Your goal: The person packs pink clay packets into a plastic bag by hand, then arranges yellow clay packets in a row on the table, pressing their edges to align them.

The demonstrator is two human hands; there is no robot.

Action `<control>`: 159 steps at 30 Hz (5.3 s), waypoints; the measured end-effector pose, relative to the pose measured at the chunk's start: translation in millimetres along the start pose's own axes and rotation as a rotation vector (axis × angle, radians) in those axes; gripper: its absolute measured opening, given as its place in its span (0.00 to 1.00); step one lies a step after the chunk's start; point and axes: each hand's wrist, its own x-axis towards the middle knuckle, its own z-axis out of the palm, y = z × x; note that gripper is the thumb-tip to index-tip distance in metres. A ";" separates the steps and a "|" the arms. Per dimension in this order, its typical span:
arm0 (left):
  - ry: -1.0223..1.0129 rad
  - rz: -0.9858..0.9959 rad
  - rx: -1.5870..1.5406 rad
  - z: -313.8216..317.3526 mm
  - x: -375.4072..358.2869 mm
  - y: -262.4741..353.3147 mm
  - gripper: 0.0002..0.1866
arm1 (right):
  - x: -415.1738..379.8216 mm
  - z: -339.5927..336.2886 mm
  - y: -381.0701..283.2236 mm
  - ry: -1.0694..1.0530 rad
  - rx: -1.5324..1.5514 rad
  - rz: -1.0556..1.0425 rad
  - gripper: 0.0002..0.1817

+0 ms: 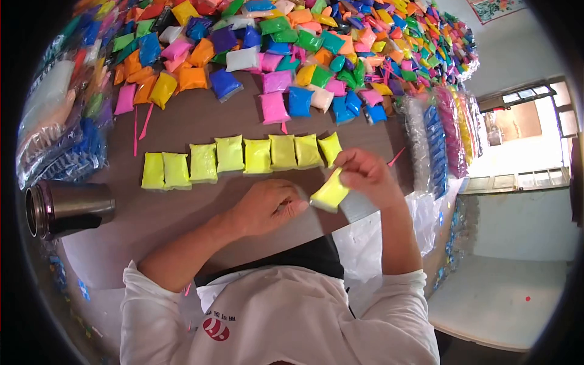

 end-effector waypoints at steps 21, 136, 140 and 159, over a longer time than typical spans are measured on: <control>-0.058 0.003 0.178 3.9 0.7 -0.3 0.19 | -11.0 80.8 62.9 0.253 0.133 -0.175 0.15; -0.025 -0.167 -0.148 -4.3 -3.3 -5.9 0.24 | 27.4 9.2 3.5 0.549 -0.432 -0.442 0.05; 0.055 -0.220 -0.342 0.7 -3.3 -2.4 0.26 | -10.4 64.7 27.1 0.466 -0.864 -0.622 0.10; -0.075 -0.050 0.028 -0.8 2.3 -5.7 0.19 | -19.2 102.7 69.7 0.460 0.467 -0.024 0.22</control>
